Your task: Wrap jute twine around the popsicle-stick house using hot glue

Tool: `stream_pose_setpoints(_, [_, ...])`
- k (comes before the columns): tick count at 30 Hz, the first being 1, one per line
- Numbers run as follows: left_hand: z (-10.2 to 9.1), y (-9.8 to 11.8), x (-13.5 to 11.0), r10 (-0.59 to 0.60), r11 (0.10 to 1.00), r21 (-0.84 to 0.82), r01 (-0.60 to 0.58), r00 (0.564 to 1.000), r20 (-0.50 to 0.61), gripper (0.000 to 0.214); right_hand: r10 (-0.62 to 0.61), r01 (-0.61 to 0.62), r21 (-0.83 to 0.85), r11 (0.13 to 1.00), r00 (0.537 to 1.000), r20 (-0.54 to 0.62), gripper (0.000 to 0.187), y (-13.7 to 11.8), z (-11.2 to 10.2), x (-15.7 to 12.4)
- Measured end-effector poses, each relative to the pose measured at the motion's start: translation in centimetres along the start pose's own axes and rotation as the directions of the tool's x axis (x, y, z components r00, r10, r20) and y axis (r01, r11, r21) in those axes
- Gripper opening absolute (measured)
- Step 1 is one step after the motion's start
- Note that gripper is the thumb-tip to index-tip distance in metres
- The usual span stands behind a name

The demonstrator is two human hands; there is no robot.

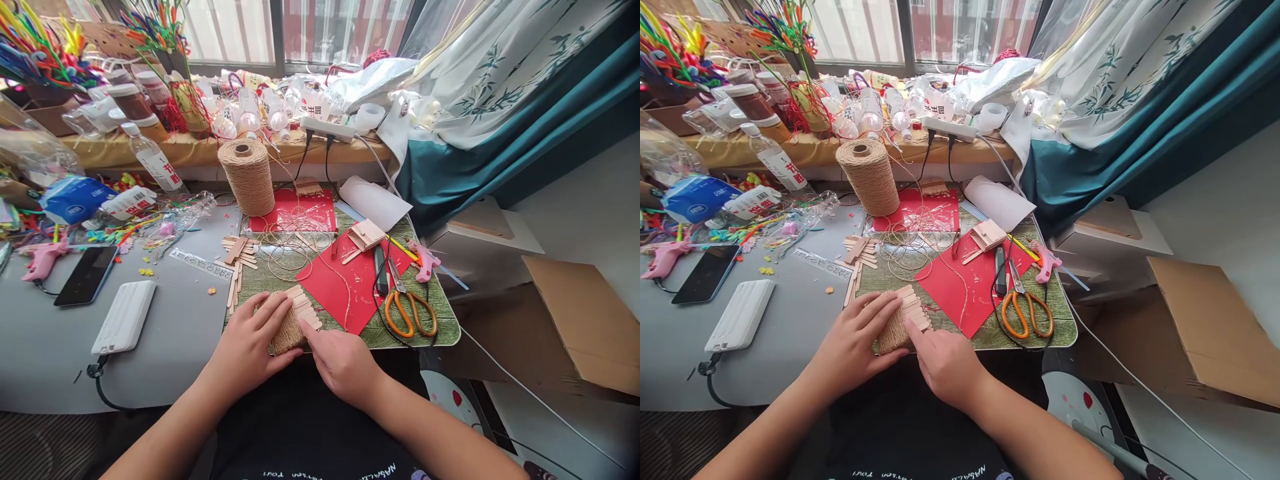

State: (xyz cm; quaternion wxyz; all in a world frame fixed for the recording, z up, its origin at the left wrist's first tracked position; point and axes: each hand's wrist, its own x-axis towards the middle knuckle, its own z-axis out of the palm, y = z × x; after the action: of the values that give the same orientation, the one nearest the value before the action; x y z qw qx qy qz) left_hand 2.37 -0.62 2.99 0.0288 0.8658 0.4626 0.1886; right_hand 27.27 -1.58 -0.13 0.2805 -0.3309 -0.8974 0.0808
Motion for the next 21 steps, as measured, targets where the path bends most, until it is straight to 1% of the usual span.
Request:
stream_pose_setpoints(4, [-0.1, 0.3, 0.2, -0.005, 1.000, 0.002, 0.005, 1.000, -0.001, 0.087, -0.005, 0.005, 0.007, 1.000, 1.000, -0.007, 0.062, 0.1, 0.1, -0.4])
stream_pose_setpoints(8, [-0.2, 0.6, 0.3, -0.029, 1.000, -0.011, 0.029, 1.000, 0.012, 0.088, -0.004, 0.007, 0.084, 0.996, 1.000, -0.027, 0.060, -0.4, 0.3, -0.7])
stream_pose_setpoints(9, [-0.2, 0.6, 0.4, -0.031, 0.999, -0.010, 0.031, 0.999, 0.012, 0.087, 0.014, -0.009, 0.113, 0.994, 0.999, -0.043, 0.058, -0.6, 0.4, -0.7])
stream_pose_setpoints(11, [-0.2, 0.7, 0.4, -0.034, 0.999, -0.005, 0.034, 0.999, 0.008, 0.085, 0.088, -0.073, 0.192, 0.979, 0.994, -0.071, 0.053, -1.1, 0.5, -0.8])
stream_pose_setpoints(14, [0.0, 0.8, 0.3, -0.045, 0.999, -0.005, 0.045, 0.999, 0.000, 0.083, 0.186, -0.157, 0.305, 0.939, 0.980, -0.069, 0.046, -1.7, 0.7, -1.0])
stream_pose_setpoints(18, [0.0, 0.9, 0.1, -0.061, 0.998, -0.006, 0.061, 0.998, 0.007, 0.081, 0.209, -0.170, 0.392, 0.904, 0.976, -0.059, 0.047, -1.9, 0.9, -1.4])
stream_pose_setpoints(21, [0.1, 1.2, 0.0, -0.079, 0.997, -0.018, 0.079, 0.997, 0.008, 0.083, 0.222, -0.182, 0.472, 0.862, 0.974, -0.031, 0.050, -1.9, 0.8, -1.6])
